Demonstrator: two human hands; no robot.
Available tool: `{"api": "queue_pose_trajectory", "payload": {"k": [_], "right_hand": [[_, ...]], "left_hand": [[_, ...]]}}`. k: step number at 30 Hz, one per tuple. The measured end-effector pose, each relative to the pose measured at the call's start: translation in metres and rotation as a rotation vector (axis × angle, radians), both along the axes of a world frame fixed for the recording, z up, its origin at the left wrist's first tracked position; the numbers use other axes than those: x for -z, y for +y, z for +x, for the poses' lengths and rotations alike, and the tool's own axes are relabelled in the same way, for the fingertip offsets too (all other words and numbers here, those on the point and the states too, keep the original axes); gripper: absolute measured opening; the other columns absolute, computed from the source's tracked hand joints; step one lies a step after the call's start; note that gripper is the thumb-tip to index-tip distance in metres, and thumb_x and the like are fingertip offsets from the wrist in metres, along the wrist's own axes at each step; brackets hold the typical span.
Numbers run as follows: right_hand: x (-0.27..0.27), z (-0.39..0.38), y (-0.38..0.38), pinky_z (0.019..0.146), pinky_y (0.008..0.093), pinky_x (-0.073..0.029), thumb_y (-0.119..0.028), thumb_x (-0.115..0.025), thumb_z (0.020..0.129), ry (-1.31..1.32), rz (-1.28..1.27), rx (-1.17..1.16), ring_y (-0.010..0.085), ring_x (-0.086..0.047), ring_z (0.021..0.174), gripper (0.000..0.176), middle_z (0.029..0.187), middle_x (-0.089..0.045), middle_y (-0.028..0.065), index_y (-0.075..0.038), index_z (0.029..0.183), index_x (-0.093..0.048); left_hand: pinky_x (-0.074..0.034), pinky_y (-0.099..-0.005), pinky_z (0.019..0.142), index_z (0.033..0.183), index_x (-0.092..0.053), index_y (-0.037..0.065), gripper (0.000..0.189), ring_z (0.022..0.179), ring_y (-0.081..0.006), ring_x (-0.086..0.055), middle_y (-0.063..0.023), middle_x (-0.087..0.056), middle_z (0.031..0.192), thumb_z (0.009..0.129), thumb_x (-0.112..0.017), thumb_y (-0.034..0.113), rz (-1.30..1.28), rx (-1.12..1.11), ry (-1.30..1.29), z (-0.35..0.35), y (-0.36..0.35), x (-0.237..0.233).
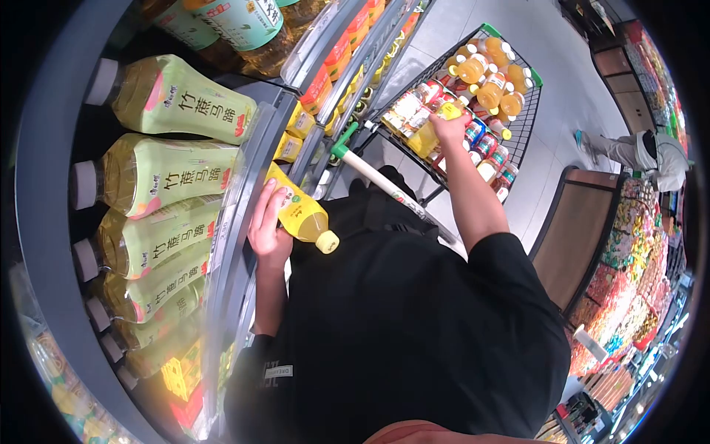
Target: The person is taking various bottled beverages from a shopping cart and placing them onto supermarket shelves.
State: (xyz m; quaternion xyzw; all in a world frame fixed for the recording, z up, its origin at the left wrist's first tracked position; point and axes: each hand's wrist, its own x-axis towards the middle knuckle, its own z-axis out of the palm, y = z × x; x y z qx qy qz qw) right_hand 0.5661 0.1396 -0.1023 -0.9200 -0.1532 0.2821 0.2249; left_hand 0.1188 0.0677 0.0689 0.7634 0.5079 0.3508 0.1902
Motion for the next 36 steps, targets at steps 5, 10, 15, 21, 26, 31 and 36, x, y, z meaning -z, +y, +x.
{"api": "queue_pose_trajectory", "payload": {"k": [5, 10, 15, 21, 26, 31, 36], "right_hand": [[-0.003, 0.013, -0.030, 0.100, 0.0397, -0.053, -0.010, -0.086, 0.078, 0.115, 0.684, 0.079, 0.0267, -0.062, 0.118, 0.086, 0.130, -0.058, 0.0155, -0.002, 0.145, -0.032], [-0.084, -0.001, -0.044, 0.088, 0.0409, -0.058, -0.018, -0.075, 0.095, 0.816, 1.062, 0.224, 0.0208, -0.067, 0.109, 0.043, 0.121, -0.066, 0.0028, -0.010, 0.132, -0.055], [-0.150, -0.062, -0.035, 0.095, 0.0363, -0.055, -0.007, -0.082, 0.084, 0.695, 1.034, -0.255, 0.0190, -0.065, 0.110, 0.062, 0.122, -0.064, 0.0068, -0.004, 0.138, -0.052], [-0.219, -0.155, -0.033, 0.103, 0.0384, -0.045, -0.014, -0.091, 0.067, 0.444, 1.042, -1.114, 0.0253, -0.058, 0.118, 0.076, 0.120, -0.057, 0.0083, -0.009, 0.135, -0.059], [-0.217, -0.212, -0.027, 0.100, 0.0393, -0.049, -0.018, -0.089, 0.074, 0.469, 1.130, -1.421, 0.0289, -0.059, 0.116, 0.067, 0.126, -0.058, 0.0101, -0.016, 0.136, -0.063], [-0.202, -0.251, -0.025, 0.100, 0.0422, -0.050, -0.013, -0.083, 0.080, 0.422, 1.169, -1.434, 0.0332, -0.059, 0.119, 0.059, 0.124, -0.059, 0.0110, -0.013, 0.134, -0.061], [-0.185, -0.268, -0.031, 0.099, 0.0417, -0.051, -0.010, -0.079, 0.082, 0.317, 1.196, -1.484, 0.0341, -0.060, 0.117, 0.052, 0.125, -0.059, 0.0120, -0.010, 0.131, -0.061]], "left_hand": [[-0.053, -0.0356, 0.104, 0.133, -0.064, 0.001, 0.050, 0.122, -0.0313, -0.067, -0.0205, -0.066, 0.136, 0.084, -0.076, -0.005, -0.323, -0.195, -0.146, -0.020, -0.012, 0.018], [-0.054, -0.0365, 0.097, 0.141, -0.062, 0.009, 0.048, 0.116, -0.0283, -0.068, -0.0141, -0.070, 0.132, 0.094, -0.069, 0.013, -0.620, -0.182, 0.743, -0.073, -0.024, 0.093], [-0.053, -0.0334, 0.095, 0.130, -0.066, 0.001, 0.048, 0.111, -0.0199, -0.069, -0.0113, -0.071, 0.126, 0.086, -0.084, 0.011, -0.142, -0.155, 0.921, -0.112, -0.026, 0.195], [-0.048, -0.0364, 0.104, 0.133, -0.064, 0.001, 0.052, 0.117, -0.0249, -0.064, -0.0117, -0.068, 0.131, 0.089, -0.081, 0.024, -0.496, -0.555, -0.198, -0.048, 0.014, 0.113], [-0.039, -0.0413, 0.115, 0.142, -0.059, 0.004, 0.067, 0.133, -0.0316, -0.055, -0.0163, -0.060, 0.145, 0.093, -0.074, 0.046, -0.450, -0.489, -0.340, -0.065, 0.025, 0.104], [-0.039, -0.0415, 0.114, 0.142, -0.058, 0.005, 0.065, 0.133, -0.0311, -0.055, -0.0158, -0.060, 0.145, 0.093, -0.072, 0.046, -0.364, -0.650, -0.427, -0.086, 0.026, 0.102], [-0.039, -0.0416, 0.113, 0.142, -0.058, 0.005, 0.064, 0.133, -0.0305, -0.055, -0.0153, -0.060, 0.145, 0.094, -0.071, 0.045, -0.313, -0.750, -0.543, -0.093, 0.040, 0.106]]}}
